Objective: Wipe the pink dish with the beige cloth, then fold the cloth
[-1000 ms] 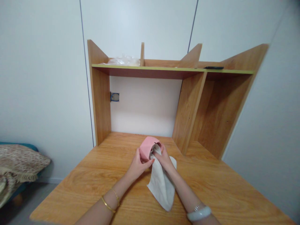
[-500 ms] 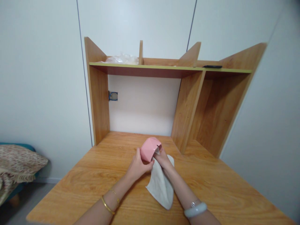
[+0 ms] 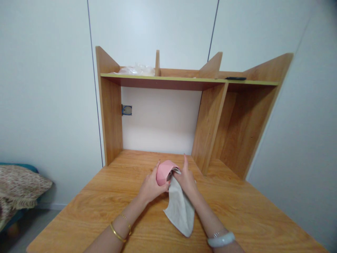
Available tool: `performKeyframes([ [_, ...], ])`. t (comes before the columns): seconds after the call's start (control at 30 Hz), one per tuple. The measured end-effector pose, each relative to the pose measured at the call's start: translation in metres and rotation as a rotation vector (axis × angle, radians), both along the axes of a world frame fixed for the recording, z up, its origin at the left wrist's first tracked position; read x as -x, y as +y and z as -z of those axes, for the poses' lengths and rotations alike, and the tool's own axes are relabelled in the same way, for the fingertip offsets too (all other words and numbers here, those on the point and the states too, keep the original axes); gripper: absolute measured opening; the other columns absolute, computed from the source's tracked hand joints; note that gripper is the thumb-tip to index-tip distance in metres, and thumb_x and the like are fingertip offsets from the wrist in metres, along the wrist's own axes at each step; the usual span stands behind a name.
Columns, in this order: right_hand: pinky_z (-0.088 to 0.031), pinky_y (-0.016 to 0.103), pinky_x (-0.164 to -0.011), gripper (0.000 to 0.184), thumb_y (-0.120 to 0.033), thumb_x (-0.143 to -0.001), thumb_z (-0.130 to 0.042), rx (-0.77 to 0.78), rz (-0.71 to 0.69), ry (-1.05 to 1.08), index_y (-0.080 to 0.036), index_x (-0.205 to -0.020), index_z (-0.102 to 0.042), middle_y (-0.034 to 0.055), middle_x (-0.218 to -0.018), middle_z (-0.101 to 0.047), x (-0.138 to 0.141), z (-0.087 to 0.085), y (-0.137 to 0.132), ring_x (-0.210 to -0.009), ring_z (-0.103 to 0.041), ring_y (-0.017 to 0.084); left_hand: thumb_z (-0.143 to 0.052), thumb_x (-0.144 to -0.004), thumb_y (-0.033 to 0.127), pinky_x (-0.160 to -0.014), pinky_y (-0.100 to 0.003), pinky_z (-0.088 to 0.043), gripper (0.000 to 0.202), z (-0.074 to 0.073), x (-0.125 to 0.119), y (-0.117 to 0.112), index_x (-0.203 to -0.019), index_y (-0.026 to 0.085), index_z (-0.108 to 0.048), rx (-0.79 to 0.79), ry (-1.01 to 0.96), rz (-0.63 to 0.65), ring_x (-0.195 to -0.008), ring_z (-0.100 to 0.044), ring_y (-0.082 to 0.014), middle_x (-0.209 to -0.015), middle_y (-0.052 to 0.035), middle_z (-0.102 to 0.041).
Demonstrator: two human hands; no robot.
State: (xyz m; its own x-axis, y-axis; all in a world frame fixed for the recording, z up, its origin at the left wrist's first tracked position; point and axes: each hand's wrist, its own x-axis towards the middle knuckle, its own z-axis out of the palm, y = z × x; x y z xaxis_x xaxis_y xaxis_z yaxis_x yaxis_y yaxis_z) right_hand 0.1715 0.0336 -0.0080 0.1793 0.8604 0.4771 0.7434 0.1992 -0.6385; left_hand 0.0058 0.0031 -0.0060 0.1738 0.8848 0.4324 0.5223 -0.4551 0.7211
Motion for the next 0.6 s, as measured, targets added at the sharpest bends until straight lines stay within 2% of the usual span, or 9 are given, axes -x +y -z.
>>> performKeyframes([
  [0.17, -0.033, 0.022, -0.049, 0.08, -0.024, -0.072, -0.049, -0.009, -0.138, -0.115, -0.016, -0.141, -0.008, -0.0053, -0.052, -0.05, 0.003, 0.002, -0.003, -0.051, -0.054, 0.017, -0.059, -0.065, 0.043, -0.082, -0.038, -0.045, 0.075, -0.012, 0.009, -0.003, -0.132, 0.016, -0.039, -0.047, 0.305, -0.069, -0.093, -0.06, -0.0296, -0.107, -0.012, -0.063],
  [0.3, -0.035, 0.023, -0.049, 0.081, -0.024, -0.073, -0.046, -0.053, -0.262, 0.011, -0.014, -0.141, -0.003, -0.0066, -0.052, -0.05, 0.006, 0.002, -0.005, -0.05, -0.052, 0.016, -0.055, -0.069, 0.048, -0.081, -0.039, -0.045, 0.07, -0.014, 0.013, -0.004, -0.13, 0.017, -0.042, -0.058, 0.322, -0.122, -0.092, -0.061, -0.0299, -0.108, -0.0117, -0.063],
  [0.37, -0.037, 0.023, -0.049, 0.08, -0.023, -0.073, -0.044, -0.08, -0.275, 0.098, -0.011, -0.141, -0.004, -0.0063, -0.052, -0.051, 0.006, 0.002, -0.006, -0.049, -0.052, 0.016, -0.054, -0.069, 0.052, -0.082, -0.037, -0.044, 0.068, -0.013, 0.015, -0.002, -0.128, 0.019, -0.045, -0.068, 0.25, -0.139, -0.09, -0.061, -0.0276, -0.105, -0.0099, -0.065],
  [0.47, -0.04, 0.025, -0.051, 0.075, -0.023, -0.073, -0.044, -0.085, -0.213, 0.215, -0.009, -0.139, -0.012, -0.0024, -0.059, -0.058, 0.004, 0.005, -0.003, -0.051, -0.054, 0.016, -0.042, -0.078, 0.056, -0.079, -0.033, -0.045, 0.058, -0.008, 0.017, 0.006, -0.123, 0.021, -0.049, -0.021, 0.021, -0.111, -0.085, -0.061, -0.0213, -0.094, -0.0065, -0.067],
  [0.53, -0.045, 0.027, -0.058, 0.073, -0.026, -0.072, -0.046, -0.095, -0.125, 0.281, -0.01, -0.138, -0.017, 0.0032, -0.073, -0.063, 0.002, 0.008, 0.002, -0.064, -0.059, 0.018, -0.037, -0.081, 0.056, -0.08, -0.032, -0.045, 0.059, -0.004, 0.016, 0.011, -0.124, 0.017, -0.045, 0.026, -0.17, -0.03, -0.086, -0.061, -0.0191, -0.093, -0.0069, -0.066],
  [0.6, -0.046, 0.031, -0.073, 0.071, -0.029, -0.071, -0.049, -0.133, -0.063, 0.34, -0.01, -0.135, -0.023, 0.0093, -0.094, -0.062, 0.0, 0.01, 0.009, -0.087, -0.059, 0.022, -0.043, -0.078, 0.058, -0.085, -0.032, -0.044, 0.069, 0.001, 0.012, 0.014, -0.128, 0.012, -0.036, 0.071, -0.329, 0.105, -0.094, -0.059, -0.0193, -0.102, -0.0112, -0.063],
])
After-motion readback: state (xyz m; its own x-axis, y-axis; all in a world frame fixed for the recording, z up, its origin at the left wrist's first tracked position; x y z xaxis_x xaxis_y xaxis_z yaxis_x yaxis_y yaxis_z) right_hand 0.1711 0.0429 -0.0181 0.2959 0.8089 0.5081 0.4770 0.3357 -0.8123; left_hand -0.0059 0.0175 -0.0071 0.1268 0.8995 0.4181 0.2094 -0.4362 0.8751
